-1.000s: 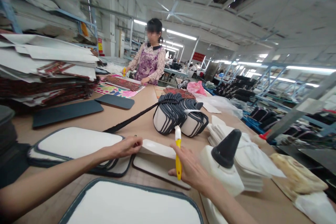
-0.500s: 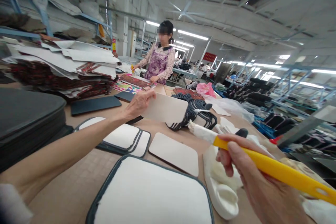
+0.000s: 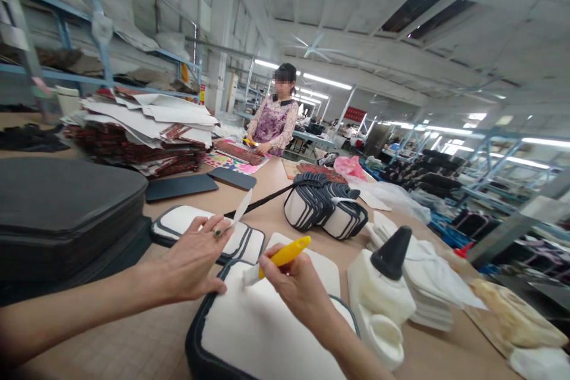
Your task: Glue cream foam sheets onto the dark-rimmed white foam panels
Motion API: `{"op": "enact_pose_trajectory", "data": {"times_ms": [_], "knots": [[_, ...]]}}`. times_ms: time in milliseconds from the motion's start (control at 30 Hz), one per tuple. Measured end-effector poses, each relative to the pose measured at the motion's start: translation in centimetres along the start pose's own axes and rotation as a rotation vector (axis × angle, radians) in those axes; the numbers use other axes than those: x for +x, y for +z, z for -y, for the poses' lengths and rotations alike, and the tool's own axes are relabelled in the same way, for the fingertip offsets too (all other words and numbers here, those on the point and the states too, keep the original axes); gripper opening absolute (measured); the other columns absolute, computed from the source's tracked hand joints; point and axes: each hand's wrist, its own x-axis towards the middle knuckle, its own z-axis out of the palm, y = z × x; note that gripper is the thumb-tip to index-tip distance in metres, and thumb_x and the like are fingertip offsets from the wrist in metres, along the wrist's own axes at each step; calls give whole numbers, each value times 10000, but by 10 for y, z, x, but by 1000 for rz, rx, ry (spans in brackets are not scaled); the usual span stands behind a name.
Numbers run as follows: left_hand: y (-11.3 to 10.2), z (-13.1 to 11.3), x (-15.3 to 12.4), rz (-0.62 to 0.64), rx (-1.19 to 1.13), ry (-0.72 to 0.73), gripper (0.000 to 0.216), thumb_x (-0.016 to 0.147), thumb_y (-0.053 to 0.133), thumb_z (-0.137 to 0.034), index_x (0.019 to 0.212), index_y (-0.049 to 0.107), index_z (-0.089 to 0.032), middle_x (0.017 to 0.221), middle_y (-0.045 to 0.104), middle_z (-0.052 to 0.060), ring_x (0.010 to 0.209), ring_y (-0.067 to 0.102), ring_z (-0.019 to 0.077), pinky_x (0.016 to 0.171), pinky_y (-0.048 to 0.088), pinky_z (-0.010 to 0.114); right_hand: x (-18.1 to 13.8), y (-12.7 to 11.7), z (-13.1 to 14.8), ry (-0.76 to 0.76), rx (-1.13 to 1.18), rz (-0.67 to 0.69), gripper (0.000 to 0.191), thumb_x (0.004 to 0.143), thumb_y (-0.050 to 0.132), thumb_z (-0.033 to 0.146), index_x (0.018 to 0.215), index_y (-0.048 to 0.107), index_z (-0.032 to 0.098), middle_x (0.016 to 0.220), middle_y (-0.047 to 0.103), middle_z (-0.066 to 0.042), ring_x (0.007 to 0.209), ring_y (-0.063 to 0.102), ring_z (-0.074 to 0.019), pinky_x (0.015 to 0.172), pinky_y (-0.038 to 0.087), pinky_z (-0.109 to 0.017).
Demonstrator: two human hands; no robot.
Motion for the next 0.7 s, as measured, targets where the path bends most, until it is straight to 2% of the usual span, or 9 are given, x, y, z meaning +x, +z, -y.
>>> {"op": "enact_pose_trajectory", "data": {"times_ms": [67,133,233,333,400,467,600,667,700], "knots": [[3,-1,0,29,-8,-14,806,571,741,-532,1168,501,-47,1191,516,205,1144,398,340,940,289,428,6,0,-3,-18,-60,37,290,781,540,463,732,548,177,536,400,68,473,343,-67,447,283,-208],[1,0,2,48,-12,-25,802,578,737,-520,1179,502,-43,1201,517,211,1165,387,345,949,284,427,4,-11,-10,-12,-124,35,265,782,533,432,708,547,179,547,414,62,476,345,-70,452,289,-214],[-5,0,3,76,-15,-34,776,588,732,-502,1176,512,-45,1205,519,211,1165,393,343,952,284,424,-15,-53,-27,52,-244,-39,242,771,541,403,674,560,182,549,441,50,493,376,-85,474,313,-226],[-6,-1,3,80,-19,-17,714,595,727,-501,1120,550,-50,1170,537,206,1129,417,340,928,307,418,-46,-98,-35,129,-345,-169,259,736,574,428,641,565,188,552,462,36,524,416,-109,509,347,-244],[-4,-1,2,57,-9,1,688,602,718,-503,1094,563,-49,1144,546,208,1111,420,342,916,313,424,-61,-106,-27,149,-357,-222,268,725,583,445,656,569,186,557,454,36,526,407,-109,506,339,-245],[-2,-1,3,35,5,12,674,607,709,-500,1082,565,-45,1134,547,212,1096,422,341,916,310,434,-65,-90,-10,132,-323,-191,264,746,567,443,705,575,183,564,428,47,512,373,-95,482,309,-234],[-2,-2,2,35,22,5,647,620,692,-495,1066,567,-44,1128,549,214,1103,415,340,921,304,438,-43,-19,27,10,-180,71,218,815,496,379,735,553,184,580,398,59,498,324,-71,458,271,-211],[-3,-3,2,42,33,-1,628,619,692,-496,1053,575,-58,1114,559,201,1103,418,336,919,308,433,-33,4,33,-38,-173,173,191,816,486,334,716,542,180,607,427,49,533,359,-74,485,295,-205],[-3,-3,2,45,38,0,620,614,696,-498,1042,581,-65,1106,563,193,1098,424,332,919,310,428,-31,7,32,-42,-202,202,181,809,486,316,699,534,179,611,434,45,550,375,-78,500,307,-206]]}}
